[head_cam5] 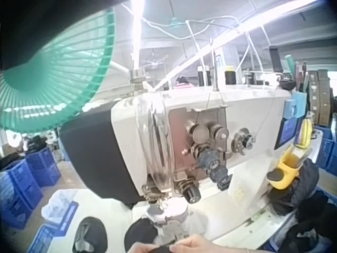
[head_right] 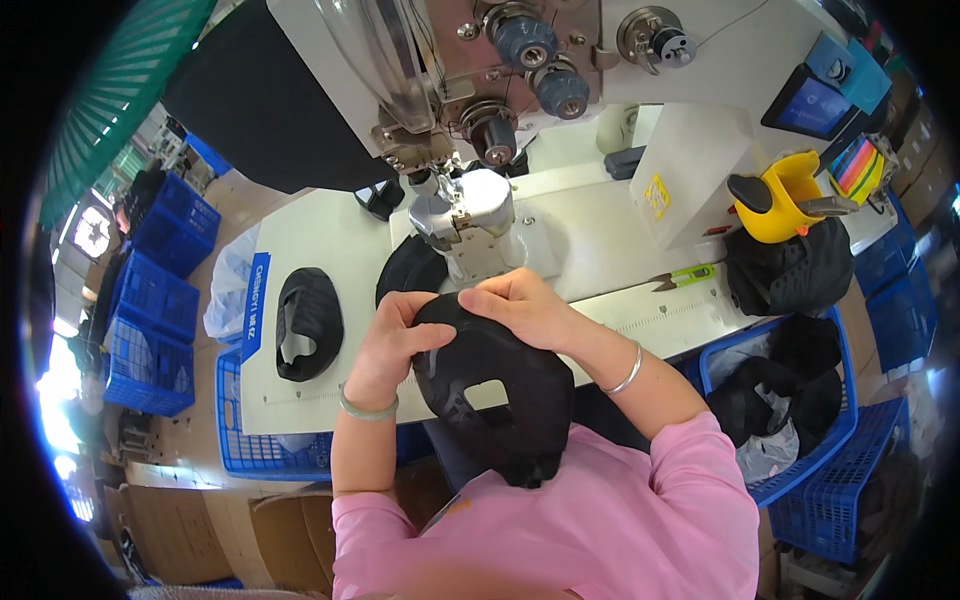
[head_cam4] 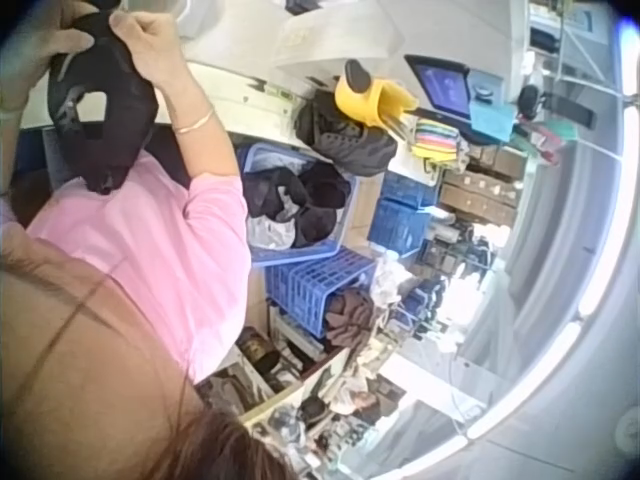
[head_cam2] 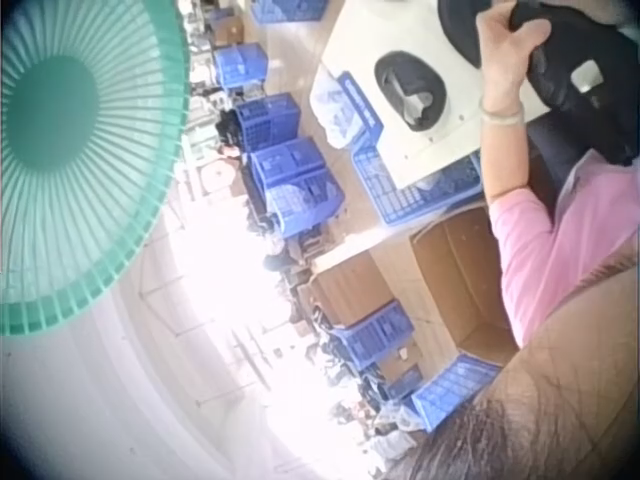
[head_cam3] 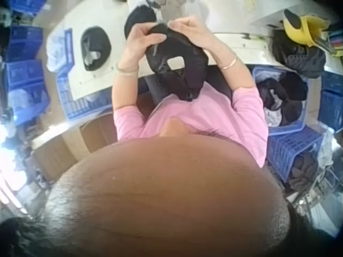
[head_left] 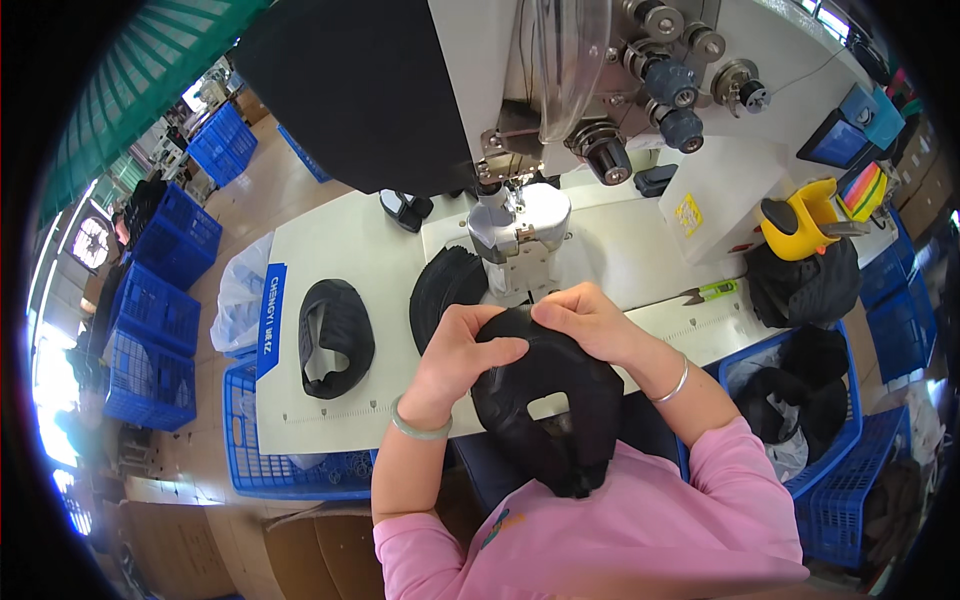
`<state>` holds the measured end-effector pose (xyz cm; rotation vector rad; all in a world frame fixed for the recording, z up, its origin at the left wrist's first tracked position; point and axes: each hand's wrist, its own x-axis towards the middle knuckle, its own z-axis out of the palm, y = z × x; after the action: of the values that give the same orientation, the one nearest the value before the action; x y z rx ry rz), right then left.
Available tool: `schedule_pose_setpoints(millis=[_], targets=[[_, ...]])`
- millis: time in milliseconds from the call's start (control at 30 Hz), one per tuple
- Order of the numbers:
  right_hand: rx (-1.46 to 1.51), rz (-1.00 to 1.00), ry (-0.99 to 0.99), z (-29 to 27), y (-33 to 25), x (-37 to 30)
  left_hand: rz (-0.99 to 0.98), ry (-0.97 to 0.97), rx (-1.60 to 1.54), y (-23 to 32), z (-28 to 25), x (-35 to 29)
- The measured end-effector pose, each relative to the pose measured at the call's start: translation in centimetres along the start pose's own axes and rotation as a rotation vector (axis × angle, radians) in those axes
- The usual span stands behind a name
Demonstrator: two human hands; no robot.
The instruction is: Stitching various components of a black shoe upper using an industrial sewing machine.
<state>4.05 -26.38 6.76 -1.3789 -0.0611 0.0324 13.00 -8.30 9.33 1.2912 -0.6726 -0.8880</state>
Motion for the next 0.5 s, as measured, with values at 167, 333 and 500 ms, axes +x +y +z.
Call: schedule_pose_setpoints(millis=[167,333,500], targets=[[0.129,-0.003,0.009,-0.1,1.0,0.4,-0.049,0.026,0.088,0.3,0.0,0.2],[0.131,0.000,0.019,0.2,0.9,0.6,-0.044,-0.019,-0.217,-1.1,-1.0,-0.1],[0.108,0.008,0.007,0.2,1.3,0.8,-0.041,-0.078,-0.360,-2.1,-2.0,-0.2]])
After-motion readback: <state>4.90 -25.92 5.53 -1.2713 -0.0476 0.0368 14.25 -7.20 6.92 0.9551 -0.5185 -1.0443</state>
